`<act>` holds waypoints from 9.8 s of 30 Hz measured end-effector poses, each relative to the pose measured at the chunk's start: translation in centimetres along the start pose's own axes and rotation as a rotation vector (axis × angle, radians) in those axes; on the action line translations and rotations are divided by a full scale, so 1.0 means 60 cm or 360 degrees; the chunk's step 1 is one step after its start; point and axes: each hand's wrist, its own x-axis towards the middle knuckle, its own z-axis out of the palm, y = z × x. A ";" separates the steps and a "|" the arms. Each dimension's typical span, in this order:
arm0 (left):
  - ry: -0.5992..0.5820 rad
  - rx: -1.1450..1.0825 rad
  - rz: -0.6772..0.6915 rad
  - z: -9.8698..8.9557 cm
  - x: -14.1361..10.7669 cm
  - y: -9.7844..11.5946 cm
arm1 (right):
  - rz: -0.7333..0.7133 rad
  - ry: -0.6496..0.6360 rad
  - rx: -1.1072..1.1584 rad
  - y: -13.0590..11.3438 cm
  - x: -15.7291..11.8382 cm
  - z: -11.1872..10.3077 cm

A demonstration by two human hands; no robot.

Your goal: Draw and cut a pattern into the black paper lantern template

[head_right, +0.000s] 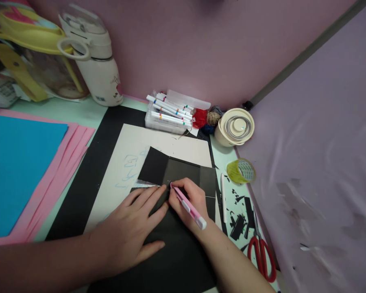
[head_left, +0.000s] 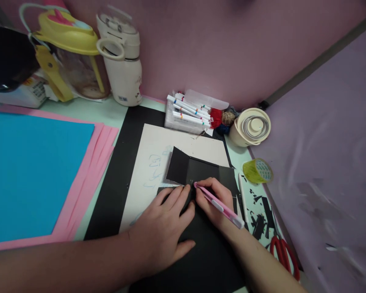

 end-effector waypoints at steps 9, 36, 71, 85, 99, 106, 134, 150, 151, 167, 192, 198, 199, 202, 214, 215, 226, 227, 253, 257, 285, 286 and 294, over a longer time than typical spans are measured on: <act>0.0014 -0.0008 -0.0007 -0.001 0.000 0.002 | -0.0116 -0.0074 -0.0158 0.000 0.000 0.003; -0.0035 -0.0040 -0.0005 0.001 -0.002 -0.001 | -0.0134 -0.0143 -0.0117 0.009 0.002 0.001; -0.0044 0.0070 0.0020 -0.001 -0.001 0.000 | 0.0112 -0.0035 0.0338 0.006 0.022 -0.022; -0.0029 -0.0009 0.0004 0.001 -0.003 -0.002 | 0.0297 -0.0014 0.0180 0.005 0.023 -0.031; -0.0058 -0.0005 0.0002 0.000 -0.002 -0.002 | 0.0299 -0.0089 0.0137 -0.001 0.026 -0.027; -0.0044 -0.0002 -0.0006 0.003 -0.001 0.000 | 0.0315 -0.0108 0.0144 0.001 0.025 -0.026; -0.0046 -0.0004 -0.0005 0.006 -0.001 -0.001 | 0.0330 -0.0048 0.0171 0.002 0.025 -0.022; -0.0094 0.0006 -0.0038 0.002 -0.003 -0.002 | 0.0362 0.0024 0.0317 0.009 0.024 -0.021; -0.0098 0.0005 -0.0041 0.000 -0.003 -0.002 | 0.0366 0.0070 0.0375 0.011 0.024 -0.022; 0.0486 -0.0308 -0.0488 -0.074 0.022 0.005 | 0.0281 0.0175 0.0705 0.026 0.028 -0.015; -0.0172 -0.2374 -0.1300 -0.038 0.091 -0.095 | 0.0210 0.0286 0.0602 0.017 0.023 -0.015; -0.0122 -0.2419 -0.1382 -0.047 0.093 -0.085 | 0.0219 0.0249 0.0545 0.018 0.022 -0.017; -0.0118 -0.2412 -0.1396 -0.049 0.093 -0.082 | 0.0212 0.0240 0.0540 0.018 0.022 -0.017; -0.0114 -0.2406 -0.1407 -0.053 0.095 -0.078 | 0.0193 0.0215 0.0509 0.020 0.021 -0.016; -0.0124 -0.2399 -0.1404 -0.051 0.094 -0.079 | 0.0159 0.0125 0.0444 0.018 0.021 -0.016; -0.0125 -0.2405 -0.1401 -0.052 0.094 -0.078 | 0.0143 0.0119 0.0431 0.017 0.021 -0.016; -0.0110 -0.2459 -0.1411 -0.046 0.095 -0.084 | 0.0227 0.0264 0.0475 0.018 0.020 -0.017; -0.0113 -0.2460 -0.1408 -0.045 0.094 -0.085 | 0.0217 0.0257 0.0475 0.019 0.020 -0.017; -0.0126 -0.2474 -0.1421 -0.047 0.094 -0.086 | 0.0115 0.0155 0.0458 0.023 0.021 -0.013; -0.0117 -0.2462 -0.1435 -0.046 0.094 -0.087 | 0.0105 0.0128 0.0423 0.022 0.022 -0.013; -0.0117 -0.2489 -0.1421 -0.049 0.095 -0.083 | 0.0108 0.0159 0.0440 0.019 0.020 -0.014; -0.0117 -0.2491 -0.1420 -0.048 0.095 -0.083 | 0.0103 0.0154 0.0442 0.020 0.020 -0.014; -0.0126 -0.2488 -0.1400 -0.048 0.093 -0.085 | 0.0096 0.0139 0.0432 0.022 0.020 -0.014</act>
